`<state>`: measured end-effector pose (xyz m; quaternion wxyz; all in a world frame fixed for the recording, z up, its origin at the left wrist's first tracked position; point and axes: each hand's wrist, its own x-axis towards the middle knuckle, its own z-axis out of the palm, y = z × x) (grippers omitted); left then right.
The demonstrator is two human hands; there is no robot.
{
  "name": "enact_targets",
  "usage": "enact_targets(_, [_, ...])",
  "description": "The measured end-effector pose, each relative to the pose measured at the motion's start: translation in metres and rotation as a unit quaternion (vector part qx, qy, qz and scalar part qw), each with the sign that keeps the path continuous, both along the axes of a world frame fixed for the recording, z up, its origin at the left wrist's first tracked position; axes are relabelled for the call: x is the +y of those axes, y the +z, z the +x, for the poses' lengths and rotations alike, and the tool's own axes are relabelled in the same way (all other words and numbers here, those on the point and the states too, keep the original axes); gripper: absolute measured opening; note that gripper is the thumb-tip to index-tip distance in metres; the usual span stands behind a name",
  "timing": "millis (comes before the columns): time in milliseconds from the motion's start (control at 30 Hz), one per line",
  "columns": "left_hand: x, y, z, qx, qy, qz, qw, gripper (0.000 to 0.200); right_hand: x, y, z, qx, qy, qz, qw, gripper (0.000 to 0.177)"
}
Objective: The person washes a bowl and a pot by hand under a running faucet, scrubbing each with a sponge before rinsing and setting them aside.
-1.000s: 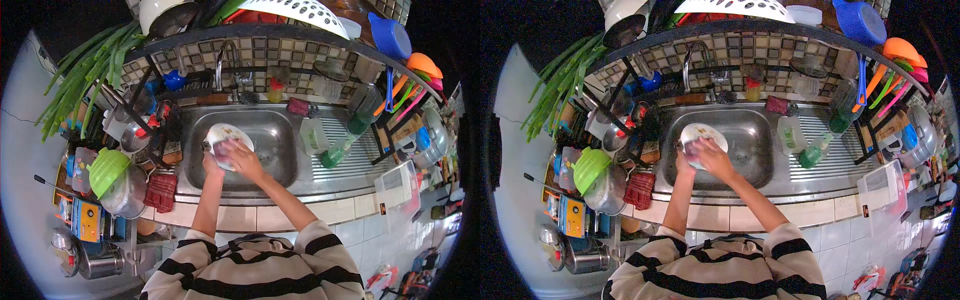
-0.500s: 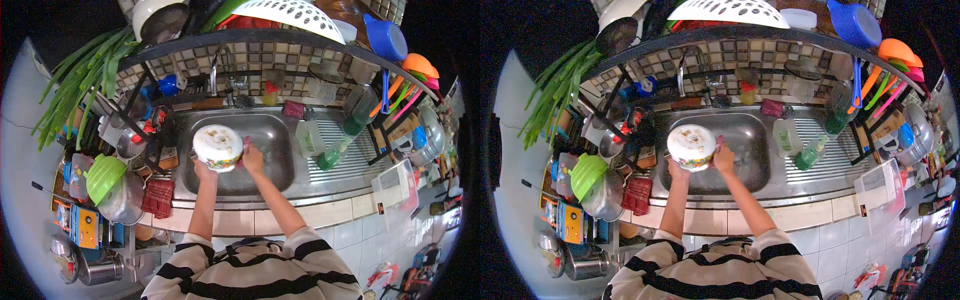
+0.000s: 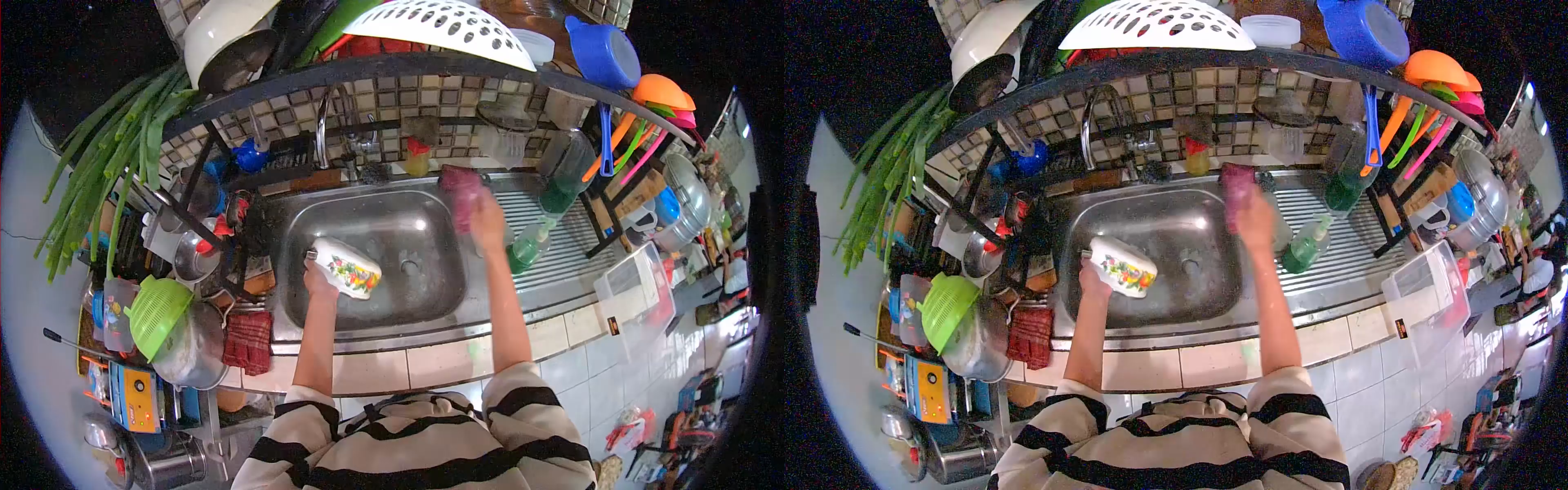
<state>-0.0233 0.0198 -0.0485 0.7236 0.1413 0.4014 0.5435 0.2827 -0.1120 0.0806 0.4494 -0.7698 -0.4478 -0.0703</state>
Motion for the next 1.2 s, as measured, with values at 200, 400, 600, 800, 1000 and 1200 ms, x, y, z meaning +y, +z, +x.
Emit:
enact_targets(200, [-0.007,0.030,0.014,0.102,-0.027,0.065,0.992,0.036,0.010,-0.004,0.053,0.041,-0.106,-0.279,0.953,0.026])
enact_targets(400, [-0.002,0.057,0.028,0.213,-0.092,0.156,0.960,0.030,0.101,-0.001,0.008,-0.031,0.172,-0.069,0.982,0.020])
enact_targets(600, [-0.008,0.093,0.026,0.190,-0.133,0.180,0.956,0.030,0.223,-0.011,-0.040,-0.068,0.159,-0.007,0.985,0.036])
enact_targets(800, [-0.005,0.096,0.010,0.213,-0.143,0.158,0.954,0.031,0.394,-0.136,0.004,0.232,0.231,-0.041,0.944,0.032])
enact_targets(1000, [0.000,0.094,0.016,0.252,-0.135,0.153,0.946,0.030,0.350,-0.098,-0.023,0.344,0.156,0.037,0.925,0.018])
enact_targets(1200, [0.010,0.081,0.030,0.205,-0.133,0.144,0.959,0.031,0.292,-0.067,-0.034,0.165,0.178,0.104,0.965,0.026])
